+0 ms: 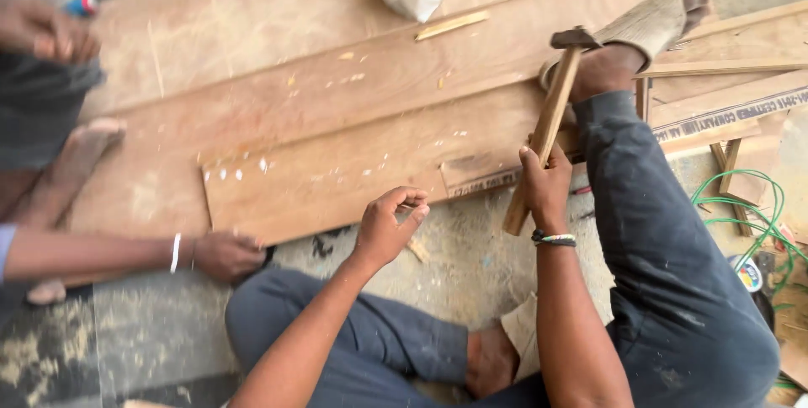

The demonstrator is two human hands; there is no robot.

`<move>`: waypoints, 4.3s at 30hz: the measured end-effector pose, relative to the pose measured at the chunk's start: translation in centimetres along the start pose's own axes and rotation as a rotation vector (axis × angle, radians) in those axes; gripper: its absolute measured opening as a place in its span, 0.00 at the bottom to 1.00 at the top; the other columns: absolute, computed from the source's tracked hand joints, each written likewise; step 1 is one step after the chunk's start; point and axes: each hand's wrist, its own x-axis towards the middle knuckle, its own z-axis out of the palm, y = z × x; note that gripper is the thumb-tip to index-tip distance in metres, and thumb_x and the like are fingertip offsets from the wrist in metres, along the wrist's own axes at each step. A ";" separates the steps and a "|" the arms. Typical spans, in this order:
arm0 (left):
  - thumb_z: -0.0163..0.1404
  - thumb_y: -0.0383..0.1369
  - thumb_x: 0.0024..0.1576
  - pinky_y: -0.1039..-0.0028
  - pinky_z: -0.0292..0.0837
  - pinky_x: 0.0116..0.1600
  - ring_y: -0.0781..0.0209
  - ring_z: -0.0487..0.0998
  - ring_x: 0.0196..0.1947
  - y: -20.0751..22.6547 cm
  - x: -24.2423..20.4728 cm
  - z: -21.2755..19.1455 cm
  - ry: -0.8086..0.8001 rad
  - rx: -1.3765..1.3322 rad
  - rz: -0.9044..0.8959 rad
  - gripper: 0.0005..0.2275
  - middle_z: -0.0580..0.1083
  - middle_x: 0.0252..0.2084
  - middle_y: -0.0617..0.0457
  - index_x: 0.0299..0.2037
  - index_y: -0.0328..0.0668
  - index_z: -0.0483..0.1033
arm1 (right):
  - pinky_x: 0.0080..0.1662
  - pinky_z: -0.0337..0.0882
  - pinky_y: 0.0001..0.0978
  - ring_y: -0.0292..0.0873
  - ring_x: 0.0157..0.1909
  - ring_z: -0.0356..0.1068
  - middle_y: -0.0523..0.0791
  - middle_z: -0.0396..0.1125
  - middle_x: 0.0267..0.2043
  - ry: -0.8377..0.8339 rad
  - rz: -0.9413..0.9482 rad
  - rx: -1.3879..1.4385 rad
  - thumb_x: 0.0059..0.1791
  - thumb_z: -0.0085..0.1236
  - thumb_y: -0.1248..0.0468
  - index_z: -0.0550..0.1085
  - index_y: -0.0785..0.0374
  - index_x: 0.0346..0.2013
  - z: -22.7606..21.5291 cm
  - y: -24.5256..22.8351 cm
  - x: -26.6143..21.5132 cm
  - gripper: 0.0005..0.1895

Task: Assembling wooden furniture by scraping wood strips, aligning pieces, and hammering nails into plywood boards.

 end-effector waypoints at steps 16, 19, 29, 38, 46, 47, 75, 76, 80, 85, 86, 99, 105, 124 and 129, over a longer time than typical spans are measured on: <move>0.46 0.27 0.62 0.53 0.69 0.57 0.34 0.74 0.53 -8.9 51.3 -4.3 0.265 0.559 0.511 0.15 0.74 0.54 0.33 0.58 0.31 0.72 | 0.64 0.56 0.53 0.55 0.64 0.58 0.50 0.65 0.58 0.258 -0.015 -0.651 0.45 0.64 0.55 0.75 0.64 0.54 5.3 2.4 3.1 0.26; 0.43 0.26 0.62 0.55 0.71 0.60 0.43 0.77 0.54 -13.6 54.4 -5.3 -0.031 1.186 0.565 0.09 0.77 0.51 0.39 0.46 0.39 0.77 | 0.65 0.56 0.51 0.54 0.64 0.58 0.49 0.65 0.59 0.292 0.020 -0.581 0.44 0.63 0.56 0.75 0.62 0.55 5.8 2.5 3.5 0.26; 0.42 0.47 0.61 0.54 0.73 0.60 0.43 0.74 0.61 -10.8 38.1 -10.0 -0.332 1.261 -0.037 0.23 0.71 0.66 0.43 0.65 0.51 0.70 | 0.66 0.56 0.48 0.49 0.65 0.58 0.45 0.65 0.60 0.338 0.023 -0.535 0.43 0.64 0.56 0.75 0.61 0.55 5.4 0.5 2.9 0.27; 0.44 0.44 0.66 0.49 0.77 0.45 0.34 0.81 0.43 -11.9 30.0 -9.5 0.176 1.015 0.002 0.16 0.80 0.44 0.37 0.55 0.45 0.76 | 0.66 0.52 0.46 0.49 0.65 0.57 0.44 0.65 0.59 0.323 0.024 -0.524 0.42 0.65 0.56 0.75 0.60 0.53 5.4 0.2 2.7 0.26; 0.52 0.27 0.67 0.75 0.79 0.41 0.63 0.81 0.34 -6.1 19.9 -12.3 0.505 0.013 0.123 0.07 0.79 0.39 0.46 0.47 0.28 0.77 | 0.65 0.53 0.57 0.61 0.66 0.56 0.56 0.63 0.63 0.357 -0.066 -0.700 0.46 0.62 0.48 0.72 0.63 0.62 6.2 9.1 3.9 0.34; 0.52 0.27 0.67 0.75 0.79 0.41 0.63 0.81 0.34 -7.3 18.0 -12.5 0.571 0.032 0.081 0.07 0.79 0.39 0.46 0.47 0.28 0.77 | 0.65 0.53 0.57 0.61 0.66 0.56 0.56 0.63 0.63 0.280 -0.088 -0.690 0.46 0.62 0.48 0.72 0.63 0.62 5.1 8.3 3.7 0.34; 0.58 0.31 0.57 0.60 0.63 0.64 0.52 0.78 0.50 -18.8 7.6 -21.8 0.649 0.379 0.220 0.04 0.81 0.42 0.51 0.38 0.41 0.81 | 0.27 0.72 0.29 0.34 0.23 0.64 0.41 0.65 0.29 -0.914 0.356 -0.083 0.50 0.48 0.69 0.67 0.66 0.60 16.7 -8.5 -11.7 0.22; 0.57 0.31 0.59 0.59 0.62 0.65 0.52 0.78 0.49 -18.8 7.6 -21.5 0.647 0.379 0.220 0.04 0.81 0.42 0.52 0.38 0.41 0.81 | 0.27 0.73 0.29 0.35 0.23 0.65 0.41 0.66 0.29 -0.912 0.367 -0.131 0.50 0.48 0.69 0.65 0.64 0.61 17.4 -9.1 -12.1 0.23; 0.57 0.33 0.60 0.59 0.61 0.65 0.54 0.78 0.48 -19.0 7.7 -21.5 0.655 0.387 0.200 0.05 0.81 0.42 0.53 0.40 0.42 0.81 | 0.30 0.70 0.28 0.34 0.25 0.64 0.42 0.65 0.30 -0.929 0.273 -0.126 0.52 0.48 0.69 0.65 0.65 0.63 19.1 -10.6 -12.3 0.23; 0.55 0.34 0.61 0.58 0.59 0.68 0.55 0.78 0.49 -19.4 7.8 -21.3 0.647 0.401 0.146 0.06 0.81 0.43 0.53 0.41 0.43 0.82 | 0.30 0.73 0.30 0.34 0.24 0.68 0.41 0.69 0.29 -0.931 0.320 -0.201 0.54 0.44 0.65 0.61 0.60 0.65 20.4 -12.8 -12.5 0.23; 0.55 0.34 0.61 0.58 0.59 0.68 0.55 0.78 0.49 -19.4 7.8 -21.2 0.649 0.400 0.143 0.06 0.81 0.43 0.53 0.41 0.43 0.82 | 0.30 0.73 0.30 0.34 0.24 0.68 0.41 0.69 0.29 -0.933 0.321 -0.203 0.54 0.44 0.65 0.61 0.60 0.65 20.4 -12.3 -12.6 0.23; 0.56 0.35 0.60 0.58 0.58 0.69 0.55 0.78 0.49 -20.1 8.3 -21.0 0.656 0.427 0.176 0.06 0.81 0.44 0.53 0.41 0.43 0.82 | 0.23 0.67 0.29 0.35 0.21 0.63 0.42 0.64 0.23 -0.803 0.007 -0.376 0.54 0.48 0.63 0.62 0.65 0.61 23.6 -15.0 -13.2 0.21; 0.56 0.33 0.59 0.59 0.59 0.68 0.54 0.77 0.51 -20.8 8.2 -20.8 0.685 0.392 0.220 0.07 0.81 0.45 0.51 0.42 0.41 0.81 | 0.25 0.68 0.29 0.35 0.21 0.65 0.41 0.66 0.24 -0.899 0.229 -0.604 0.53 0.49 0.62 0.64 0.63 0.59 24.2 -14.1 -12.9 0.19; 0.61 0.32 0.54 0.56 0.55 0.66 0.52 0.75 0.53 -20.8 8.2 -21.4 0.554 0.440 0.195 0.19 0.79 0.48 0.51 0.56 0.40 0.77 | 0.25 0.68 0.30 0.33 0.22 0.62 0.41 0.62 0.26 -0.792 0.323 -0.156 0.53 0.44 0.67 0.62 0.61 0.66 20.0 -11.3 -13.0 0.24; 0.63 0.37 0.51 0.56 0.59 0.64 0.52 0.73 0.52 -19.7 8.1 -24.5 0.315 0.793 0.135 0.17 0.76 0.48 0.51 0.50 0.48 0.80 | 0.24 0.67 0.30 0.34 0.20 0.61 0.40 0.61 0.26 -0.811 0.340 -0.215 0.53 0.46 0.67 0.64 0.61 0.64 16.8 -9.4 -13.3 0.24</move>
